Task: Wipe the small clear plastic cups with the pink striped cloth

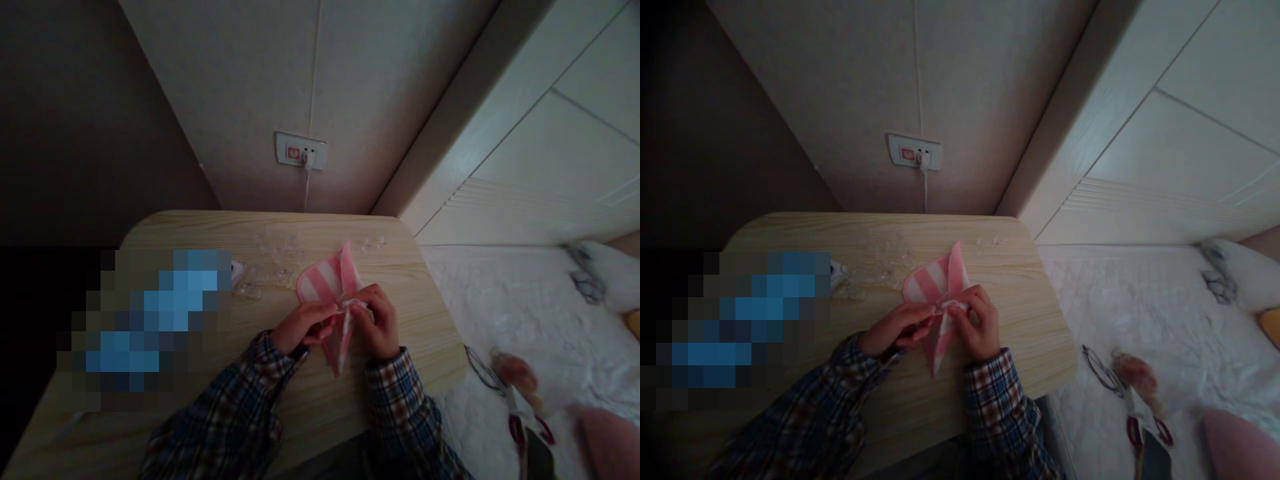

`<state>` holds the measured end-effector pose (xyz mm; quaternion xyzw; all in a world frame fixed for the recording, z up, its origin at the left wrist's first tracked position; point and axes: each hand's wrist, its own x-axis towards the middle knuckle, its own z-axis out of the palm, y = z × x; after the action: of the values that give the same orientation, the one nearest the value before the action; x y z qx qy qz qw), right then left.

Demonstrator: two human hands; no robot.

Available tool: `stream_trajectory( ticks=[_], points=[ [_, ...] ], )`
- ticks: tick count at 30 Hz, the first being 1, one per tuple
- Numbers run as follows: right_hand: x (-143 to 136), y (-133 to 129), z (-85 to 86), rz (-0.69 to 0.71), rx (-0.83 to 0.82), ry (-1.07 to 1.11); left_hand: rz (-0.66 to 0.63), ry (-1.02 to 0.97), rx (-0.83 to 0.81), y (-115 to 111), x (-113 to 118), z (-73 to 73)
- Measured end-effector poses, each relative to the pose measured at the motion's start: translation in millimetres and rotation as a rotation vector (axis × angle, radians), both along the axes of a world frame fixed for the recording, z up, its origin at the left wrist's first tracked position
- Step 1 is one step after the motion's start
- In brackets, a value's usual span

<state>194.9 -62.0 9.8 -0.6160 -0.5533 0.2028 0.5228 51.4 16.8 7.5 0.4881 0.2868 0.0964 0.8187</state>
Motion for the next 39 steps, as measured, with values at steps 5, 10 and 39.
stream_trajectory(
  ticks=[5, 10, 39],
  points=[
    [1.1, 1.1, -1.7, -0.046, -0.005, -0.006, 0.117, 0.119, 0.524, -5.8, 3.2, 1.0],
    [1.8, 1.3, -2.4, -0.092, -0.026, -0.013, 0.205, 0.302, 1.210, -13.3, 4.0, 0.2],
    [0.1, -1.1, -4.9, -0.107, -0.012, -0.015, 0.194, 0.198, 0.876, -11.3, 5.0, -0.5]
  ],
)
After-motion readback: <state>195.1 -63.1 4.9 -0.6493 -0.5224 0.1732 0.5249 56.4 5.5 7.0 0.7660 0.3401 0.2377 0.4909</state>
